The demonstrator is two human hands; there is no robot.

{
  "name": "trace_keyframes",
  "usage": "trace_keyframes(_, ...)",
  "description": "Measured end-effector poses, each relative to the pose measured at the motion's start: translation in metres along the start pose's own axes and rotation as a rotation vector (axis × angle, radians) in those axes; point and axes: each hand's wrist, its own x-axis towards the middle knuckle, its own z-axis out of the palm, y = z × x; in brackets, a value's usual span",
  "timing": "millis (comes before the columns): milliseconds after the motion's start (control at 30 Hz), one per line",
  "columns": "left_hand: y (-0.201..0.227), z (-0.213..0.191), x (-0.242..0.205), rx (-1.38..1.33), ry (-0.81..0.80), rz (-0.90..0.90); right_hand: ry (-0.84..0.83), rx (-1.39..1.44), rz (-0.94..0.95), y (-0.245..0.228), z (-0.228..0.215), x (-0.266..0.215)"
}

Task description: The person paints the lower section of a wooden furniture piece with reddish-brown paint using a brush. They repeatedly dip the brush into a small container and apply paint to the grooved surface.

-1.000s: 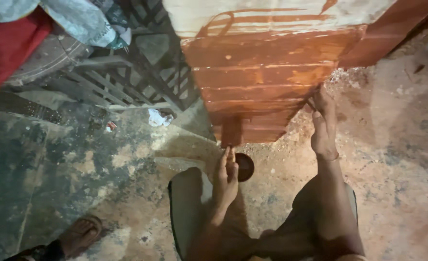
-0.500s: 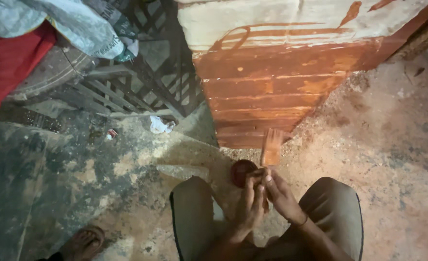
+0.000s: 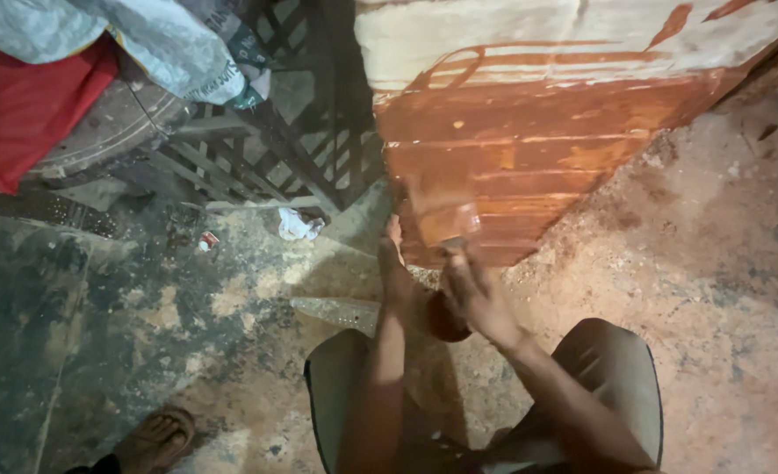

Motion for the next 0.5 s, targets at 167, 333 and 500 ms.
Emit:
trace_keyframes(167,-0.059,-0.043,0.013,-0.007,-0.077,0.001,-0.159,0.035,0.418,0.078,0.02,-0.029)
trace_keyframes(333,-0.068,-0.045,0.009,0.011,-0.107,-0.013,-0.146,0.207,0.577,0.046,0.002,-0.045)
trace_keyframes(500,-0.042,-0.025,0.008,-0.156,-0.135,-0.059,-0.06,0.389,0.486,-0.089,-0.04,-0.009)
